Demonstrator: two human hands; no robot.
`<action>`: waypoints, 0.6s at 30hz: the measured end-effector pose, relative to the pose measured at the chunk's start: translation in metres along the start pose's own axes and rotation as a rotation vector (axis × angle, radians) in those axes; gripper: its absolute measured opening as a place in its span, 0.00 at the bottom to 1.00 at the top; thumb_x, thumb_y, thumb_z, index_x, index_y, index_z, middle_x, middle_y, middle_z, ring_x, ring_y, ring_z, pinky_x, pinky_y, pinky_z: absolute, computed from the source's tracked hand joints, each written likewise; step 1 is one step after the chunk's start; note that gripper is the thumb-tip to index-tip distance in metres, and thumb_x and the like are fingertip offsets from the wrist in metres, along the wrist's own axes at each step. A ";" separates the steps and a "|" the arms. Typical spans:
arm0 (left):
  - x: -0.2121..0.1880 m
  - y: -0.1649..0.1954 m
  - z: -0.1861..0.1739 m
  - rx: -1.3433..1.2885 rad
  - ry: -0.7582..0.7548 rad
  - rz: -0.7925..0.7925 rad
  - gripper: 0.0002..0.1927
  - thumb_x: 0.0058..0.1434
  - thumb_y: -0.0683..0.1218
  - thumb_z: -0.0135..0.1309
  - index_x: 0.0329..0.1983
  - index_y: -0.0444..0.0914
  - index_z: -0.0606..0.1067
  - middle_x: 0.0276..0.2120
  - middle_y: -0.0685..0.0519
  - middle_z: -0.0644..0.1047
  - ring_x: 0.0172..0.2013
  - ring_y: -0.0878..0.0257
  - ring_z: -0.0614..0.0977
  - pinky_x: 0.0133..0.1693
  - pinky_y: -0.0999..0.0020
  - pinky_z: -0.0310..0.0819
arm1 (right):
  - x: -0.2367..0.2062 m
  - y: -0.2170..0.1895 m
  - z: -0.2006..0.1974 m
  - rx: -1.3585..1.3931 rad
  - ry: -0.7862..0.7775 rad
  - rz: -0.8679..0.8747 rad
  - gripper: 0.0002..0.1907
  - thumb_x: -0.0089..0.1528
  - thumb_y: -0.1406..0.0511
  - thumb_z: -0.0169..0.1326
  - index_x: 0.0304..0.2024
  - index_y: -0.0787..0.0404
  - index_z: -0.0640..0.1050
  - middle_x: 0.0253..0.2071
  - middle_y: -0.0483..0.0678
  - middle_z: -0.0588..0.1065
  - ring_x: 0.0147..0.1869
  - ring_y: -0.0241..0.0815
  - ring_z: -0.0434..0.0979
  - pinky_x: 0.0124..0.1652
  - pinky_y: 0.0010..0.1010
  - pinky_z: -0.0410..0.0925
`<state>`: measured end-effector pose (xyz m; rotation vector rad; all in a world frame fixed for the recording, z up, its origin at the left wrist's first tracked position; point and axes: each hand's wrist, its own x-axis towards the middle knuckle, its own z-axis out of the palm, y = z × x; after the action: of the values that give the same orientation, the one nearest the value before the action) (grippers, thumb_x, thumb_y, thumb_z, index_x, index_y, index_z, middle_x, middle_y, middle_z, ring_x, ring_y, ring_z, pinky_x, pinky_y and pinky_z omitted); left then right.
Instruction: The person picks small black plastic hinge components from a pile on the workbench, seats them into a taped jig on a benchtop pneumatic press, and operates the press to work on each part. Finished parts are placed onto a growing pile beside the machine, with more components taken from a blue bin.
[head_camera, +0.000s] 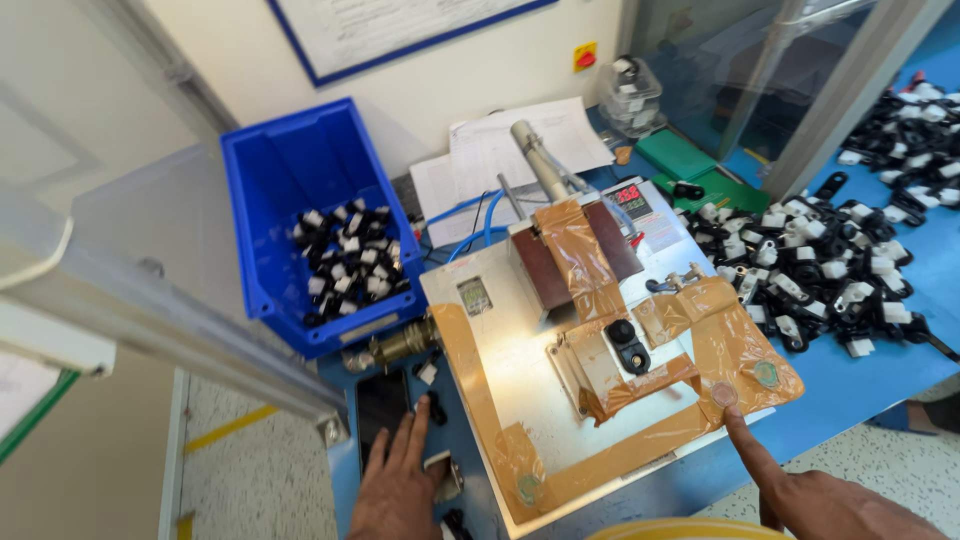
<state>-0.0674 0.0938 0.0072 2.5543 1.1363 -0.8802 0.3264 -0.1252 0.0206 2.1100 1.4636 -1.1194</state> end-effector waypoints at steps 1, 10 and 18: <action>-0.008 -0.002 -0.006 -0.012 -0.058 -0.016 0.27 0.61 0.50 0.58 0.66 0.48 0.72 0.77 0.41 0.23 0.77 0.46 0.35 0.72 0.43 0.29 | -0.001 0.002 -0.003 -0.014 -0.006 0.014 0.58 0.66 0.51 0.52 0.78 0.55 0.24 0.43 0.48 0.84 0.44 0.42 0.88 0.48 0.34 0.78; -0.030 0.010 -0.062 -0.178 0.033 -0.011 0.22 0.45 0.44 0.57 0.46 0.47 0.83 0.78 0.44 0.36 0.78 0.50 0.37 0.74 0.50 0.28 | 0.020 0.031 -0.016 -0.158 0.046 -0.184 0.52 0.68 0.48 0.47 0.77 0.54 0.29 0.51 0.61 0.77 0.52 0.52 0.83 0.48 0.41 0.77; -0.050 0.016 -0.059 -0.382 0.269 -0.189 0.13 0.41 0.43 0.59 0.33 0.43 0.83 0.77 0.45 0.47 0.75 0.48 0.47 0.73 0.52 0.35 | 0.024 0.053 -0.038 -0.125 -0.113 -0.143 0.52 0.65 0.45 0.49 0.79 0.38 0.31 0.48 0.45 0.85 0.50 0.44 0.88 0.54 0.40 0.75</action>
<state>-0.0564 0.0769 0.0834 2.3179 1.4779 -0.3123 0.3936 -0.1073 0.0182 1.8521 1.6073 -1.1458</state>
